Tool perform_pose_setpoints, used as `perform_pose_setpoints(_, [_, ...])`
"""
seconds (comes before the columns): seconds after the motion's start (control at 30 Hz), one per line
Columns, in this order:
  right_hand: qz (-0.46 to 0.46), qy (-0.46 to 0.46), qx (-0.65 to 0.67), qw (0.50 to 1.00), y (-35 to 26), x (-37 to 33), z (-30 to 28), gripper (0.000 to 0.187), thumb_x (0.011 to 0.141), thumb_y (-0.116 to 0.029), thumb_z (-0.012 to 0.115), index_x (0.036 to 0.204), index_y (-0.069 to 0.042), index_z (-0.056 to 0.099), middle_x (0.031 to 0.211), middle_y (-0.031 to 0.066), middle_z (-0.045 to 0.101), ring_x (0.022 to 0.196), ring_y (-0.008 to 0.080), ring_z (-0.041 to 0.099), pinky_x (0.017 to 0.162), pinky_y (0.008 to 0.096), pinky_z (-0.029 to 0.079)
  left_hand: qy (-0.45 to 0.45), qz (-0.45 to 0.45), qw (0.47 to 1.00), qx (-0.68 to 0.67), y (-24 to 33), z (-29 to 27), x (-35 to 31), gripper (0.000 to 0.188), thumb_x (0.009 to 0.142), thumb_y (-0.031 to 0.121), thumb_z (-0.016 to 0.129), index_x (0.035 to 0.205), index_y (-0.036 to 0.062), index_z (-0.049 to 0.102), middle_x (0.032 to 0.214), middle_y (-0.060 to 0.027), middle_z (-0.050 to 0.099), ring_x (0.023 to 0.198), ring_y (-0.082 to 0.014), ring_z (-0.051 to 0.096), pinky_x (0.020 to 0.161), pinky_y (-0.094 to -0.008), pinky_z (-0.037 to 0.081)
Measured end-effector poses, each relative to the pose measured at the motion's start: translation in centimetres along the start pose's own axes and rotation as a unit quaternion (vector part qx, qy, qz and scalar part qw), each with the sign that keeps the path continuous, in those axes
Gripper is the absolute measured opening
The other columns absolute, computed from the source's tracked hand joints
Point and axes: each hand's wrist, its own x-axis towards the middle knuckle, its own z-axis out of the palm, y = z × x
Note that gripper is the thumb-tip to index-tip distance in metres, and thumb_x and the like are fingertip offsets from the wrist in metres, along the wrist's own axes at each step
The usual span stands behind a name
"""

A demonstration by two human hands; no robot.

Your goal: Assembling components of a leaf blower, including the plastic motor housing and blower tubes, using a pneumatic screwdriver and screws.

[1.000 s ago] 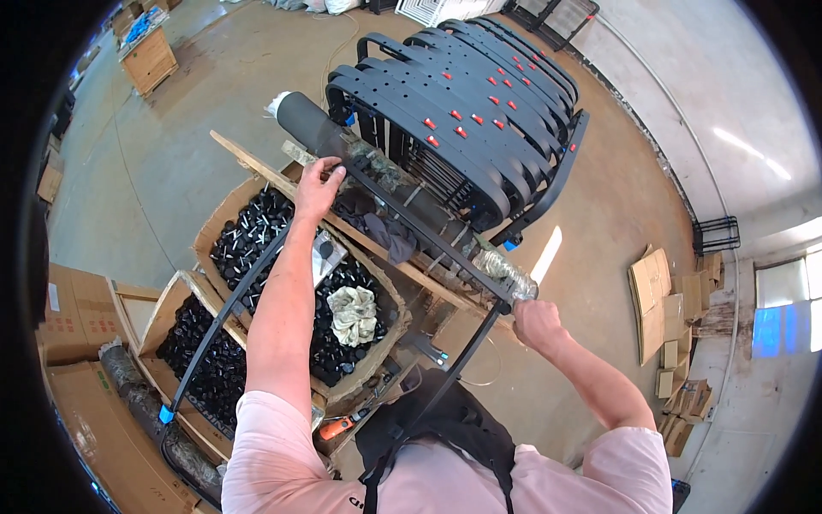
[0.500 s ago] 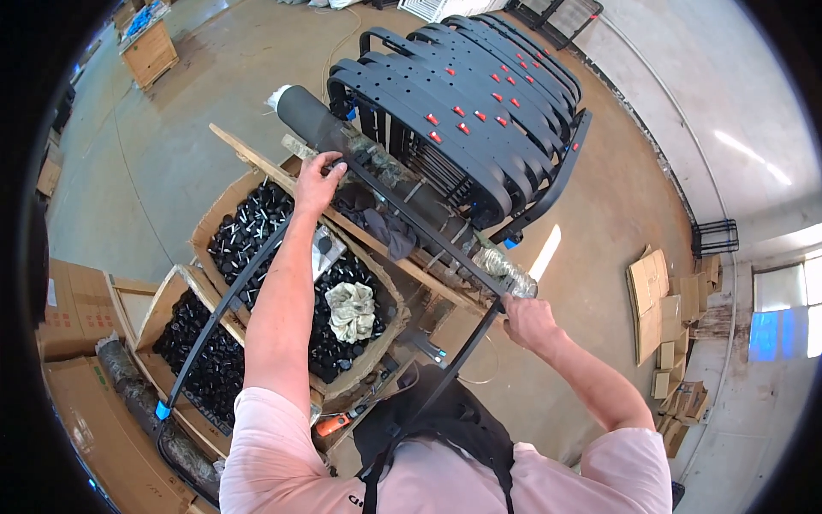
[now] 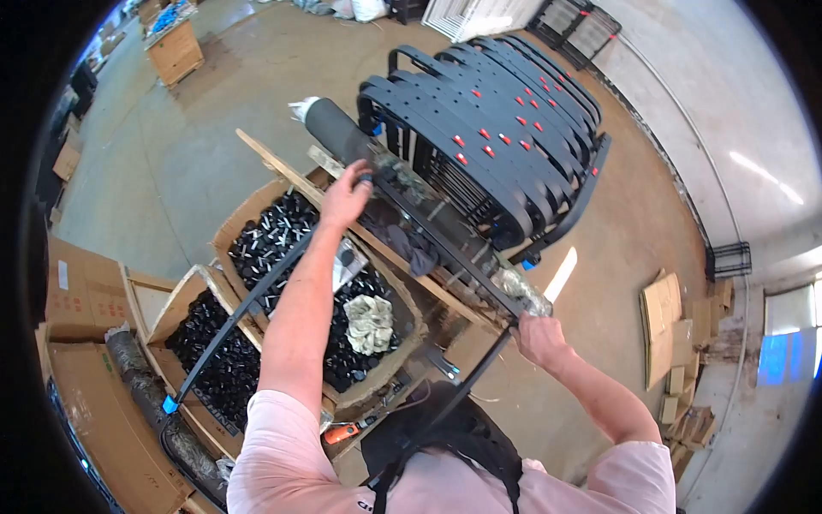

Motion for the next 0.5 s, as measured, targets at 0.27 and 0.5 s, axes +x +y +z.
perform_pose_setpoints(0.27, [0.103,-0.045,0.012,0.994,0.3,0.5,0.1,0.058,0.107,-0.046,0.045,0.089,0.0,0.074,0.087,0.0245,0.075,0.081,0.0425,0.074,0.075,0.0529,0.06,0.033,-0.045,0.967,0.25,2.3,-1.5,-0.3,0.06,0.092,0.049,0.074,0.138,0.0137,0.057,0.115,-0.0137,0.075,0.111,-0.0358,0.07,0.095,-0.0489,0.055])
perform_pose_setpoints(0.5, [0.047,0.0,0.036,0.998,0.5,-0.4,0.1,0.049,0.105,-0.044,0.052,0.107,0.004,0.065,0.086,0.0264,0.074,0.081,0.0444,0.074,0.076,0.0557,0.059,0.052,-0.04,0.981,0.182,5.1,0.7,-0.4,0.069,0.087,0.045,0.08,0.133,0.0015,0.053,0.108,-0.0205,0.074,0.105,-0.0431,0.071,0.095,-0.0469,0.056])
